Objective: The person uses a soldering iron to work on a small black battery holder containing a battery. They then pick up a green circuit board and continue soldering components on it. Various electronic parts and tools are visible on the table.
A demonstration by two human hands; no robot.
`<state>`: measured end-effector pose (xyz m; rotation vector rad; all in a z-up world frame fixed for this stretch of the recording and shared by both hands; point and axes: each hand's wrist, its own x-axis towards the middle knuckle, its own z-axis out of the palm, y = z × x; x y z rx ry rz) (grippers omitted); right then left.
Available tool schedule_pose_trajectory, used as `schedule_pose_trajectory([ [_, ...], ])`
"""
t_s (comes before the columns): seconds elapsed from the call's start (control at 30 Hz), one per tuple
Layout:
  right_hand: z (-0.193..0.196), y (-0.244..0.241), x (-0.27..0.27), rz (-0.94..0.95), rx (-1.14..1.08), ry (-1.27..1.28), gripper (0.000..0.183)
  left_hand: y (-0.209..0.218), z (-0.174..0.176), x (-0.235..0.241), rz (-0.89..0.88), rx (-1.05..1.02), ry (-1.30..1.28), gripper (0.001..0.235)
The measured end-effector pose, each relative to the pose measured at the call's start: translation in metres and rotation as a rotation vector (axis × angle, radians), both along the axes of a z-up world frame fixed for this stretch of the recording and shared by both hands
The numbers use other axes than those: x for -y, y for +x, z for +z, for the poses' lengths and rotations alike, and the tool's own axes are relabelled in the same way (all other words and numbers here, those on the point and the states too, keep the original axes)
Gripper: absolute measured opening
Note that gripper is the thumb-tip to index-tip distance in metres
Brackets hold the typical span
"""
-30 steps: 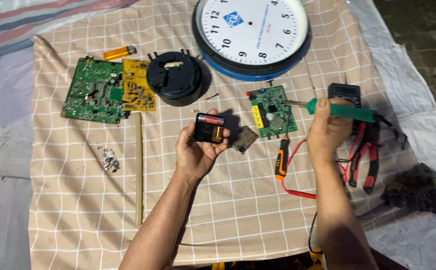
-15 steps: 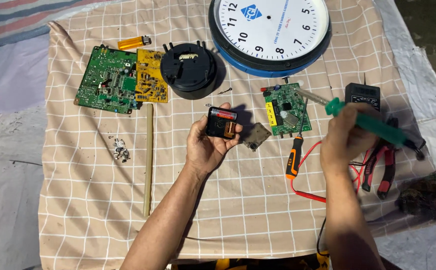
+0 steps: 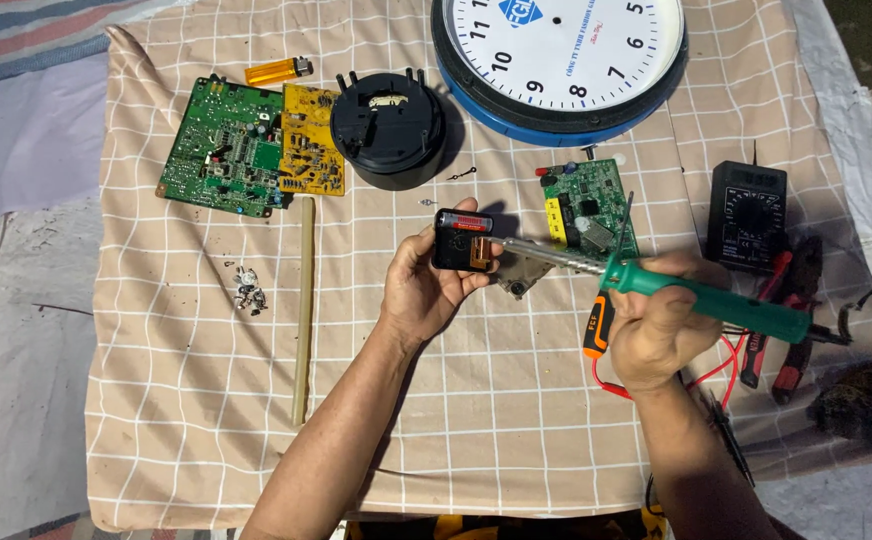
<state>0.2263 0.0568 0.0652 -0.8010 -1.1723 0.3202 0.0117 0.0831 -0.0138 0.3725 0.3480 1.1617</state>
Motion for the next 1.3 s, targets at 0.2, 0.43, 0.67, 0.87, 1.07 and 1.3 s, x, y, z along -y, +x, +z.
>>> schedule_pose_trajectory([
  [0.2,-0.017,-0.001,0.003,0.09,0.073,-0.023,0.049,-0.001,-0.003,-0.001,-0.007,-0.006,0.01,0.067],
  [0.43,-0.028,0.003,0.0,0.171,-0.017,0.023,0.044,0.001,0.005,0.002,0.001,0.009,-0.002,0.065],
  [0.67,-0.025,0.001,0.001,0.197,-0.034,0.019,0.043,0.002,0.007,0.002,0.011,-0.014,0.01,0.065],
  [0.87,-0.026,0.0,0.001,0.185,-0.019,0.026,0.042,0.003,0.008,0.002,0.013,-0.021,0.016,0.064],
  [1.07,-0.025,0.0,0.001,0.141,0.025,0.019,0.043,0.002,0.011,0.003,0.013,-0.025,0.026,0.065],
  [1.3,-0.024,0.0,-0.001,0.172,-0.005,0.018,0.042,0.003,0.01,0.003,0.018,-0.027,0.018,0.064],
])
